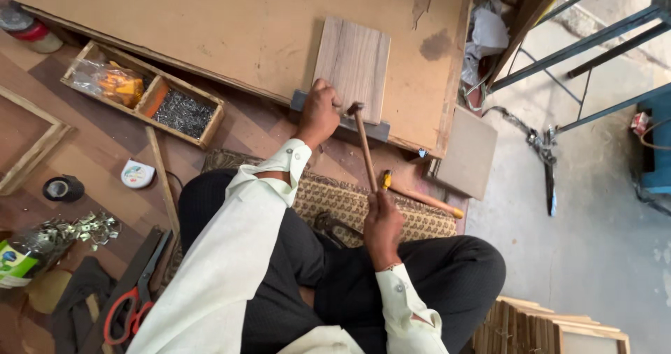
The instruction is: The person sits on the floor and assembles small wooden frames. They take a frame, place a wooden panel on it, position nails along the edge, hammer the nails in with a small hammer, then stack the finished frame with a pile of completed frames and start the next one.
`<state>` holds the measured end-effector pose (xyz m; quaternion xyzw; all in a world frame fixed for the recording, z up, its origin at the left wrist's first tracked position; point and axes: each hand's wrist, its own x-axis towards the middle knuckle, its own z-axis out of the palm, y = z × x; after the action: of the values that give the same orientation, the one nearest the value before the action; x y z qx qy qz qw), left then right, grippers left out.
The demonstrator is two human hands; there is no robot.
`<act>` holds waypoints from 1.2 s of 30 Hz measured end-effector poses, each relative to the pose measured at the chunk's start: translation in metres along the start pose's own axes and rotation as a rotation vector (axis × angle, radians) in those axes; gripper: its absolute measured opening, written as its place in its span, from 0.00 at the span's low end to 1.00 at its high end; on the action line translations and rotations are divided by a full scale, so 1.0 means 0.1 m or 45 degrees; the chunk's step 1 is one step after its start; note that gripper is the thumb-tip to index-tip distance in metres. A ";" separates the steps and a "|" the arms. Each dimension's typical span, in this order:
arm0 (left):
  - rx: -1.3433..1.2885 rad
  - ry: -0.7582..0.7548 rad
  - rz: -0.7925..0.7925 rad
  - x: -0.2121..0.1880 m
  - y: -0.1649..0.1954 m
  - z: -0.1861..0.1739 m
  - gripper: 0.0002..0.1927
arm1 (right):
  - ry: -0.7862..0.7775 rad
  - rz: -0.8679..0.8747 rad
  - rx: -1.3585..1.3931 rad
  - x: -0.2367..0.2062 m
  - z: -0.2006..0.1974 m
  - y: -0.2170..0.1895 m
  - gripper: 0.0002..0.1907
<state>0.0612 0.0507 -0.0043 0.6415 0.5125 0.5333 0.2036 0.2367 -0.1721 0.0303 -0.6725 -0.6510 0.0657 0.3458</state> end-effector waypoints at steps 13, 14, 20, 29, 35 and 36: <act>0.021 -0.035 -0.003 0.02 -0.01 -0.01 0.07 | 0.110 -0.002 0.085 -0.06 0.02 0.03 0.13; 0.029 -0.059 0.008 0.00 -0.01 0.01 0.07 | 0.120 0.007 0.060 -0.07 0.04 0.06 0.13; 0.046 -0.200 -0.046 -0.08 0.03 -0.06 0.11 | -0.132 0.512 0.272 -0.08 0.15 0.36 0.13; 0.232 -0.273 0.384 -0.19 0.39 -0.22 0.09 | -0.122 1.249 1.360 0.13 0.33 0.65 0.12; 0.452 -0.217 0.507 -0.18 0.56 -0.17 0.06 | 0.255 0.752 0.828 0.10 0.40 0.68 0.10; 0.452 -0.207 0.519 -0.19 0.62 -0.18 0.05 | 0.338 0.677 0.806 0.10 0.38 0.68 0.11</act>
<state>0.0745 0.0049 0.0433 0.7976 0.4405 0.4118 0.0171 0.2743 -0.1426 -0.0325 -0.6801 -0.3527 0.2619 0.5869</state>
